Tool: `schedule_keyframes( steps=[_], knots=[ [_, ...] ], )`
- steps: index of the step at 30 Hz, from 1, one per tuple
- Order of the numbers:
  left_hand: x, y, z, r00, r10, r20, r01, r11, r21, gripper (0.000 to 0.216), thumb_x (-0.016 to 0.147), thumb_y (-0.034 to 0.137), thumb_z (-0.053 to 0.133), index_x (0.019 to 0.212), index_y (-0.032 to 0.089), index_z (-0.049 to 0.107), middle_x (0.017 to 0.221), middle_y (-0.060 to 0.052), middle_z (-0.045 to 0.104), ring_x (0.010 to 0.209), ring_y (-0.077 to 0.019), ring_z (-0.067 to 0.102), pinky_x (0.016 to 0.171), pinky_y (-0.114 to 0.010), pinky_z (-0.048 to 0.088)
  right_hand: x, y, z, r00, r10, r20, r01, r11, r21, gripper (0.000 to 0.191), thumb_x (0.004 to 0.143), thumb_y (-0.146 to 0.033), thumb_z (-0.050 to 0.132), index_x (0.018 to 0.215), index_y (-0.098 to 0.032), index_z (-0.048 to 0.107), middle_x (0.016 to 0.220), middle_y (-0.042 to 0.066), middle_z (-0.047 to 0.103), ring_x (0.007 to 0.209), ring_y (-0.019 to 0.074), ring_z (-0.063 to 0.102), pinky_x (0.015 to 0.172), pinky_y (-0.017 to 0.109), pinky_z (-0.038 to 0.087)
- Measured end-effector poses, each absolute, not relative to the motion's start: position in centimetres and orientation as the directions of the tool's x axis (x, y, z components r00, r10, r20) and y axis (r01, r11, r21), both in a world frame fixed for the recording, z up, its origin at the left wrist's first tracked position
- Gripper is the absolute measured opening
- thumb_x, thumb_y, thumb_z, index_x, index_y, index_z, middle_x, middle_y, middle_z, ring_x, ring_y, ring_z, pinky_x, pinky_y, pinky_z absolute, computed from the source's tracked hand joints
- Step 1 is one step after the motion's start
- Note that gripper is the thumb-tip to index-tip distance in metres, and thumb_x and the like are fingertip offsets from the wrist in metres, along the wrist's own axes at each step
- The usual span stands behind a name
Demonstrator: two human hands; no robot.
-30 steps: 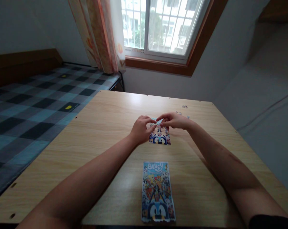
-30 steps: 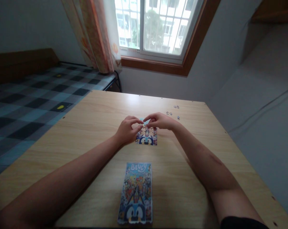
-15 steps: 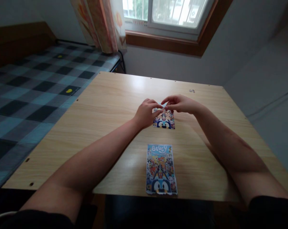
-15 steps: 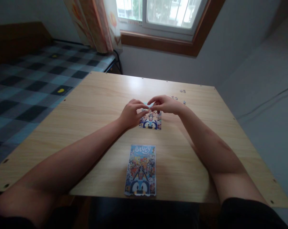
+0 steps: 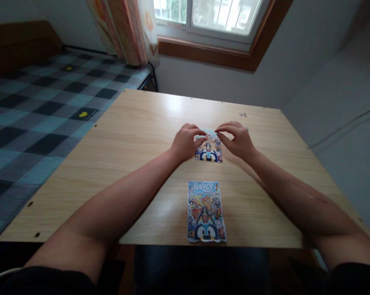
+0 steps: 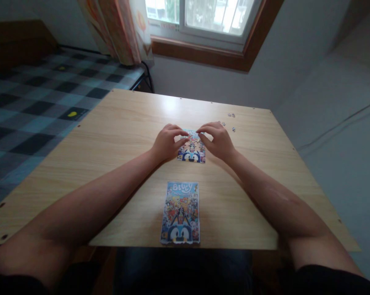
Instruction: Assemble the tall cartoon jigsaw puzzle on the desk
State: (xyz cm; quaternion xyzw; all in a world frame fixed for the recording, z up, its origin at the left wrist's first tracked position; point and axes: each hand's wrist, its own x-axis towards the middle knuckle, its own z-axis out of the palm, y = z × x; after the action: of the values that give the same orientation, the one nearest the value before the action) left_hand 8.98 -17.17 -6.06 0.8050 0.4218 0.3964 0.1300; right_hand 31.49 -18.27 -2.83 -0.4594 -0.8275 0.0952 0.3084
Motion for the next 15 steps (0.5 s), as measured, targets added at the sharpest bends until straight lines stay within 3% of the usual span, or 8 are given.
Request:
schedule_keyframes(
  steps=[4, 8, 15],
  knots=[
    [8.6, -17.0, -6.1, 0.296, 0.786, 0.543, 0.611, -0.593, 0.525, 0.014, 0.091, 0.033, 0.068, 0.094, 0.023, 0.077, 0.097, -0.007, 0.073, 0.096, -0.0228, 0.061, 0.096, -0.041, 0.046, 32.2, -18.4, -5.3, -0.291, 0.747, 0.598, 0.708, 0.588, -0.391, 0.025, 0.097, -0.030, 0.050, 0.103, -0.024, 0.073, 0.109, 0.009, 0.072, 0.110, 0.0265, 0.062, 0.103, 0.046, 0.042],
    [8.0, -16.7, -6.1, 0.232, 0.789, 0.569, 0.659, -0.558, 0.504, 0.015, 0.091, 0.031, 0.068, 0.094, 0.021, 0.078, 0.093, -0.007, 0.073, 0.093, -0.0226, 0.062, 0.094, -0.041, 0.047, 32.5, -18.0, -5.9, -0.275, 0.722, 0.635, 0.705, 0.600, -0.378, 0.023, 0.096, -0.025, 0.052, 0.103, -0.025, 0.074, 0.108, 0.008, 0.074, 0.108, 0.0257, 0.063, 0.102, 0.046, 0.043],
    [7.9, -17.0, -6.0, 0.268, 0.783, 0.562, 0.704, -0.557, 0.441, 0.015, 0.089, 0.032, 0.067, 0.092, 0.022, 0.078, 0.093, -0.006, 0.074, 0.093, -0.0223, 0.062, 0.090, -0.041, 0.049, 32.1, -17.3, -7.1, -0.414, 0.621, 0.665, 0.606, 0.734, -0.308, 0.015, 0.092, -0.024, 0.063, 0.097, -0.027, 0.078, 0.107, 0.005, 0.074, 0.108, 0.0254, 0.061, 0.098, 0.048, 0.047]
  ],
)
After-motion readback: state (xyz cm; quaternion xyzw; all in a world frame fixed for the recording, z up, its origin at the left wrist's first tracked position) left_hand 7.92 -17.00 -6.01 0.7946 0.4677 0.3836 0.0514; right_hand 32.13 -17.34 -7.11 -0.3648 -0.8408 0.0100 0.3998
